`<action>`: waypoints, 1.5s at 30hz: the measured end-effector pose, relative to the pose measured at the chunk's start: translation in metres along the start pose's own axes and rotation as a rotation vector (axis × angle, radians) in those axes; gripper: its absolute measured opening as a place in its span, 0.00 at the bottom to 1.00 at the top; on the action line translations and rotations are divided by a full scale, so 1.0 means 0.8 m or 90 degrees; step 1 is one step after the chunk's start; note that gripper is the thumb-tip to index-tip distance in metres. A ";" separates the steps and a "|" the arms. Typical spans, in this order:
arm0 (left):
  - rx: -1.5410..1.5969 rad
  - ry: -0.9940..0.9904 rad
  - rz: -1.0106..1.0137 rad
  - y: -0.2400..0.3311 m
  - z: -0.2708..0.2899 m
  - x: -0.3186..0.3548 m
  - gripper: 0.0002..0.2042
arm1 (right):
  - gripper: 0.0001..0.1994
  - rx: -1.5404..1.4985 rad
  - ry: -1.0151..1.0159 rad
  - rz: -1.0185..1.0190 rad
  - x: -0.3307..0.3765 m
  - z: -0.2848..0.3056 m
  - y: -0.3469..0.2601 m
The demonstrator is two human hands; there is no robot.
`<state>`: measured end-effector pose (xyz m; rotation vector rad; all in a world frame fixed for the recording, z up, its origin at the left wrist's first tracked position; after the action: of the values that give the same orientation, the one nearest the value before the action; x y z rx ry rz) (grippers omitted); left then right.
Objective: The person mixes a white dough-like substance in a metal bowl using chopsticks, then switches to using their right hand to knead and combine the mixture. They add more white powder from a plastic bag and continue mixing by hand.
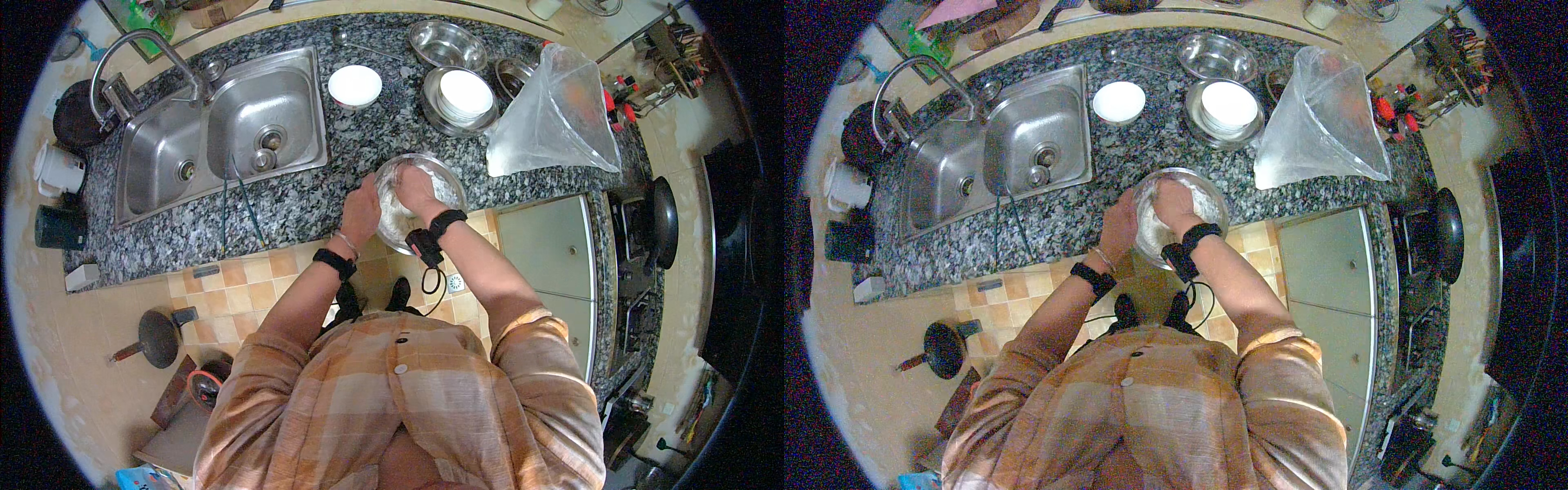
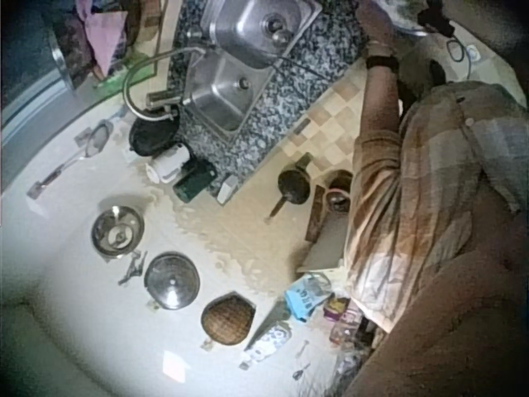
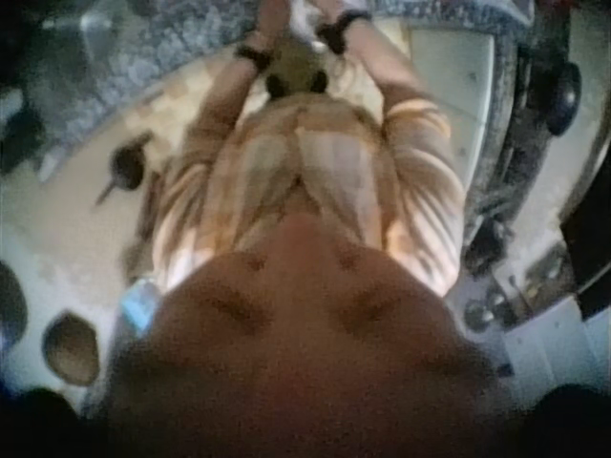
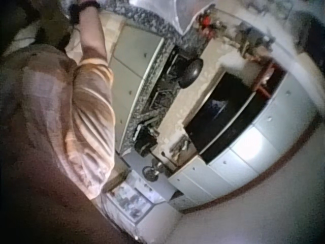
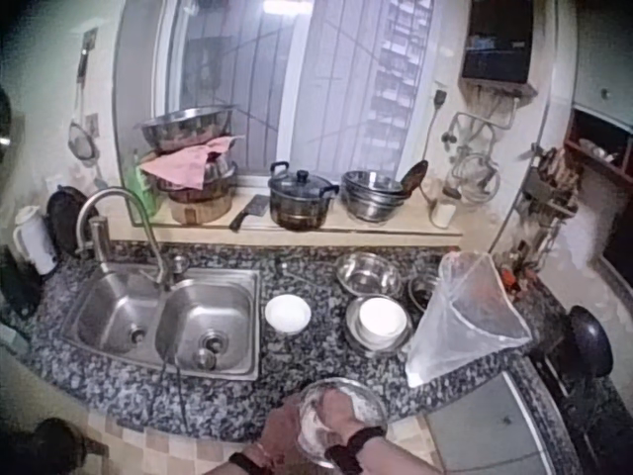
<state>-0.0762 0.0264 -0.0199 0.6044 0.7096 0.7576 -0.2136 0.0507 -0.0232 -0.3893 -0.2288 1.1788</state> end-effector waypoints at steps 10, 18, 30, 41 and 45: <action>0.046 0.025 0.080 0.001 0.002 -0.004 0.14 | 0.12 0.201 -0.295 0.278 0.068 0.008 -0.052; 0.012 0.006 0.048 -0.004 -0.001 -0.007 0.14 | 0.13 0.421 -0.319 0.413 0.078 0.016 -0.029; -0.076 0.017 0.080 0.009 -0.004 -0.003 0.15 | 0.12 0.258 -0.298 0.355 0.086 0.021 -0.051; -0.126 -0.058 0.118 0.013 -0.002 -0.008 0.13 | 0.14 0.244 -0.190 0.245 0.034 0.029 -0.028; -0.135 -0.045 0.110 0.017 0.000 -0.008 0.14 | 0.07 0.373 -0.244 0.393 0.065 0.001 -0.046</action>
<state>-0.0851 0.0296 -0.0078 0.5007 0.5079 0.9541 -0.1633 0.0874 -0.0087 0.3149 -0.0814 1.8540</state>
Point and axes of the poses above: each hand's wrist, its own x-axis away from the middle knuckle, its own z-axis out of the back of the hand, y = z × x, the point moved 5 cm from there along -x, towards the middle knuckle, and after that the axes turned 4 degrees about y, right-handed, at the moved point
